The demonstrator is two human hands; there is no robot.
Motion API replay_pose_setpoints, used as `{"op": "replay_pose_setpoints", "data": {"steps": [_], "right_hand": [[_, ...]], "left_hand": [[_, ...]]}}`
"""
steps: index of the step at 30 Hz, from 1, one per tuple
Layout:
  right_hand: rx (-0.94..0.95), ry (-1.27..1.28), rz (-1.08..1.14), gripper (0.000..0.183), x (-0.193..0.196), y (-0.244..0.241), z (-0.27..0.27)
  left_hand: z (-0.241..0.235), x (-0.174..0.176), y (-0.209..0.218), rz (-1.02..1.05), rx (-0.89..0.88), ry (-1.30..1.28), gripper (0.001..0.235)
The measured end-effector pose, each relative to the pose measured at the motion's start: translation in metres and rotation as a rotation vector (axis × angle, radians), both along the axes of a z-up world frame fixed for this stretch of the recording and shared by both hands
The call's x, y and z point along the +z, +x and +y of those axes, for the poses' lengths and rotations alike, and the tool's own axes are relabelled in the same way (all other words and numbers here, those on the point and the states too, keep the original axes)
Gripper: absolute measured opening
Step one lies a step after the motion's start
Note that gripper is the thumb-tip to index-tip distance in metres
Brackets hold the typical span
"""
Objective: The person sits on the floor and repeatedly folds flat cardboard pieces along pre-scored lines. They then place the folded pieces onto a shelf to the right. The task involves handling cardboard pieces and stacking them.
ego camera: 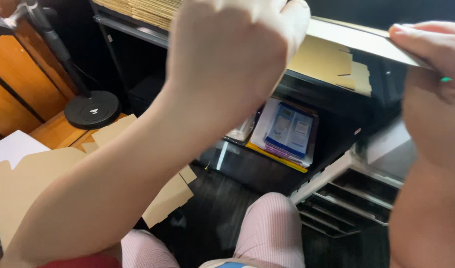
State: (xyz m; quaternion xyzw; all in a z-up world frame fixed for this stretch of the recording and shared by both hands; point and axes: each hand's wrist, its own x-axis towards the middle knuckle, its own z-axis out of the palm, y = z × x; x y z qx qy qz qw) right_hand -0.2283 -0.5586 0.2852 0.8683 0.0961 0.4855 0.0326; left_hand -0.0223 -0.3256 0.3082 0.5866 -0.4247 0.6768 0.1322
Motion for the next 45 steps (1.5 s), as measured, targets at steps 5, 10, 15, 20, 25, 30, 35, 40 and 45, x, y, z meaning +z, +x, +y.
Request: {"op": "replay_pose_setpoints", "data": {"steps": [5, 10, 15, 20, 25, 30, 35, 40, 45], "right_hand": [[-0.128, -0.299, -0.294, 0.041, -0.01, 0.065, -0.062], [-0.199, -0.372, -0.488, 0.036, -0.03, 0.122, -0.106], [-0.272, -0.409, -0.441, 0.026, -0.05, 0.155, -0.144], [-0.32, -0.387, -0.336, 0.025, -0.068, 0.168, -0.174], [-0.442, -0.276, -0.214, 0.022, -0.094, 0.179, -0.208], [-0.438, 0.216, 0.206, 0.033, -0.092, 0.162, -0.186], [-0.445, 0.486, 0.357, 0.033, -0.082, 0.15, -0.174], [-0.361, 0.644, 0.455, 0.033, -0.073, 0.137, -0.16], [-0.297, 0.65, 0.481, 0.029, -0.073, 0.133, -0.153]], "left_hand": [[-0.098, -0.025, 0.07, 0.013, -0.23, 0.036, 0.025], [-0.164, -0.06, 0.125, -0.065, -0.39, 0.032, 0.019], [-0.211, -0.096, 0.165, -0.034, -0.394, 0.029, 0.026], [-0.245, -0.129, 0.195, 0.134, -0.372, 0.18, 0.038], [-0.249, -0.142, 0.198, 0.204, -0.337, 0.159, 0.019], [-0.215, -0.127, 0.187, 0.725, -0.461, 0.502, 0.029], [-0.219, -0.131, 0.199, 1.046, -0.567, 0.524, 0.042], [-0.211, -0.13, 0.2, 1.217, -0.597, 0.499, 0.037], [-0.208, -0.128, 0.199, 1.277, -0.543, 0.516, 0.029]]}}
